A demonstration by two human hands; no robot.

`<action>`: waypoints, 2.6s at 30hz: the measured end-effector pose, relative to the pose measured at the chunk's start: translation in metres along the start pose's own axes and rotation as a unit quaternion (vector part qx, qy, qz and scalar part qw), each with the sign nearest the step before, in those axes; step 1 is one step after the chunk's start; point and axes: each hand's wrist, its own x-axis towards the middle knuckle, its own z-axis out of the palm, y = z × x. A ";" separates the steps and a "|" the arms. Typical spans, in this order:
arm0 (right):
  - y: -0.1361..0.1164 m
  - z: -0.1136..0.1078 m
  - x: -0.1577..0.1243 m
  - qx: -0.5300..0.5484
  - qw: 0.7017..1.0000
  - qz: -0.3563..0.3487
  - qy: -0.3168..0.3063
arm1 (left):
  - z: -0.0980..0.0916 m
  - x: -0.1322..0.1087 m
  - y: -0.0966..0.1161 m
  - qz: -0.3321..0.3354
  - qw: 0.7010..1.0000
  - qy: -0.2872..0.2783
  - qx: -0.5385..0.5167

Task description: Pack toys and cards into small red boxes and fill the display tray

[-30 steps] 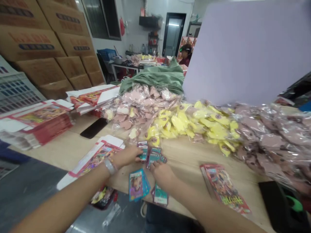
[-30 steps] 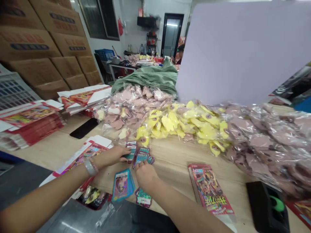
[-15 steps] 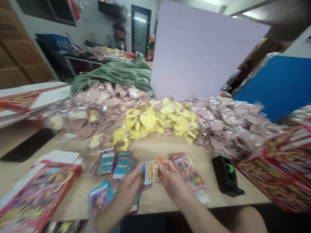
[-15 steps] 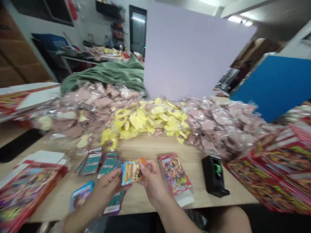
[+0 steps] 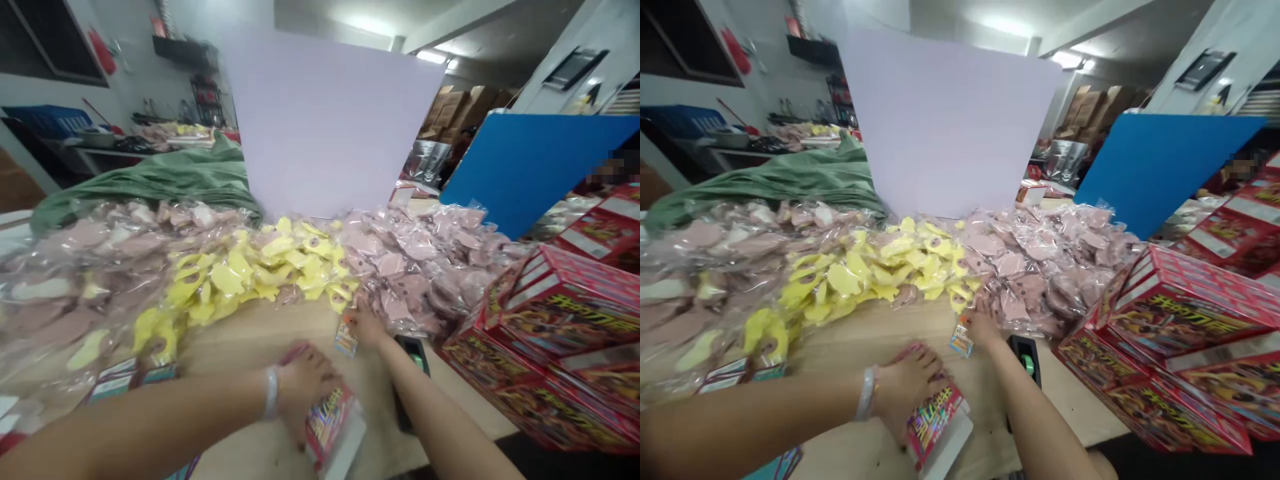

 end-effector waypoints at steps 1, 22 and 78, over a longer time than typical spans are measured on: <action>-0.002 0.005 0.004 -0.007 1.000 0.003 0.006 | 0.002 -0.006 0.002 -0.030 1.000 0.000 0.000; -0.056 -0.001 -0.005 0.043 0.988 -0.095 -0.111 | 0.036 -0.087 0.061 -0.242 0.962 0.020 -0.124; -0.065 -0.039 -0.267 0.518 0.827 -0.026 -0.215 | 0.039 -0.061 0.172 -0.312 0.778 0.244 -0.488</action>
